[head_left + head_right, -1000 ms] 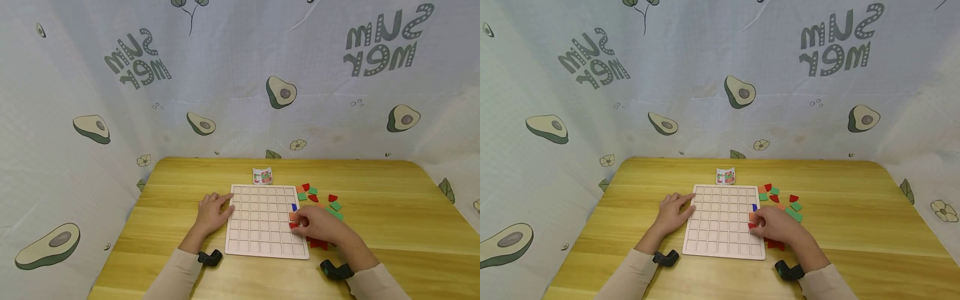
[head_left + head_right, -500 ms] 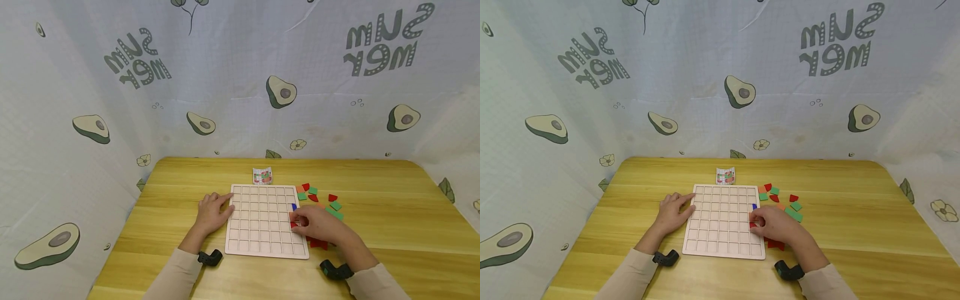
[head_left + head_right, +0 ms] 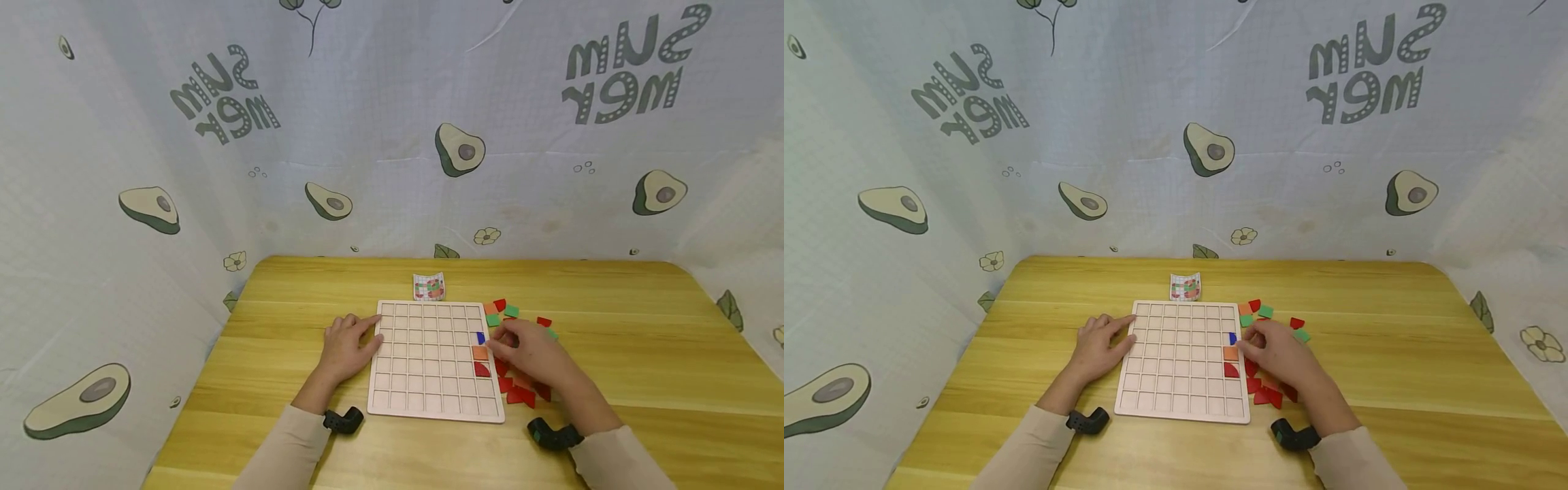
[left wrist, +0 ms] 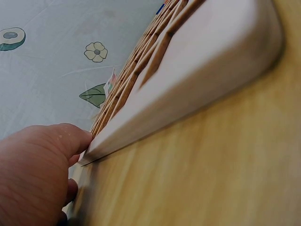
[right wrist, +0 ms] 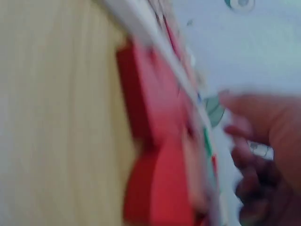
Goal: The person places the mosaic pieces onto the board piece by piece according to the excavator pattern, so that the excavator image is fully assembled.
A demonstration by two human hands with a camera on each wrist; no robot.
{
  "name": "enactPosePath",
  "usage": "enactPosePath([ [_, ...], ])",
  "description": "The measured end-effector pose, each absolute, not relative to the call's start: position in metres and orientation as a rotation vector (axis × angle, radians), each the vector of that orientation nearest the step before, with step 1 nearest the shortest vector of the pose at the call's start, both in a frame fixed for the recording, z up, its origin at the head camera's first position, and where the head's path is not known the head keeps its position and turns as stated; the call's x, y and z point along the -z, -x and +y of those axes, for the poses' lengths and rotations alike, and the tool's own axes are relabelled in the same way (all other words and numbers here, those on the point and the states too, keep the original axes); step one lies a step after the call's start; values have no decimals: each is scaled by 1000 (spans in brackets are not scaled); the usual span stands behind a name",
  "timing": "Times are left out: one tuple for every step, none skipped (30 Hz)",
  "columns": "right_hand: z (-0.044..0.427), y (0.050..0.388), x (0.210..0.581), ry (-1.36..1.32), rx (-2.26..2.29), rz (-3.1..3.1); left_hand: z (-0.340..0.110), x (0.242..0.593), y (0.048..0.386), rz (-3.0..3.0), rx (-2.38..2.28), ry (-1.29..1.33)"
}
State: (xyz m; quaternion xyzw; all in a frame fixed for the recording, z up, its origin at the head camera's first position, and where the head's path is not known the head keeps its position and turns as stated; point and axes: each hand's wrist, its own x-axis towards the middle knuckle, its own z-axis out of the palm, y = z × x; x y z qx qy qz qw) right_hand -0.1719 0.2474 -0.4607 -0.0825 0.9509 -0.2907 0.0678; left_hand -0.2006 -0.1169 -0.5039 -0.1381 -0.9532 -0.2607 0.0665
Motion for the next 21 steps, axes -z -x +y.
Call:
enactPosePath([
  [252,174,462,180,853,2906,-117,504,201,-2873,785,418],
  [256,176,463,110,836,2937,-117,504,201,-2873,786,419],
  [260,178,463,53,815,2963,-117,504,201,-2874,786,421],
  [264,180,464,5,793,2983,-117,504,201,-2874,788,421],
  [267,182,465,-28,773,2996,-117,504,201,-2877,789,420],
  [269,184,466,-67,764,2998,-117,504,201,-2879,788,418],
  [270,185,467,-94,759,2999,-118,504,201,-2880,788,417],
  [271,187,468,-113,755,3003,-118,503,201,-2880,788,416],
  [271,188,468,-125,752,3007,-118,503,201,-2879,787,415],
  [272,190,469,-128,748,3013,-118,503,201,-2876,787,415],
  [271,191,470,-131,745,3018,-118,503,201,-2875,785,415],
  [271,192,471,-138,741,3024,-118,504,201,-2875,785,416],
  [270,193,472,-138,744,3025,-118,504,201,-2872,785,419],
  [270,194,473,-140,744,3027,-117,504,201,-2874,787,420],
  [269,194,473,-135,748,3028,-117,504,201,-2876,790,421],
  [269,195,474,-131,752,3030,-117,504,201,-2881,792,421],
  [269,195,474,-118,756,3029,-117,504,201,-2886,792,420],
  [269,195,474,-104,761,3029,-117,504,201,-2889,793,421],
  [270,195,474,-82,772,3023,-117,504,201,-2887,794,420],
  [270,195,473,-56,775,3015,-117,504,201,-2891,794,417],
  [271,195,473,-21,783,3005,-117,504,201,-2888,793,417],
])
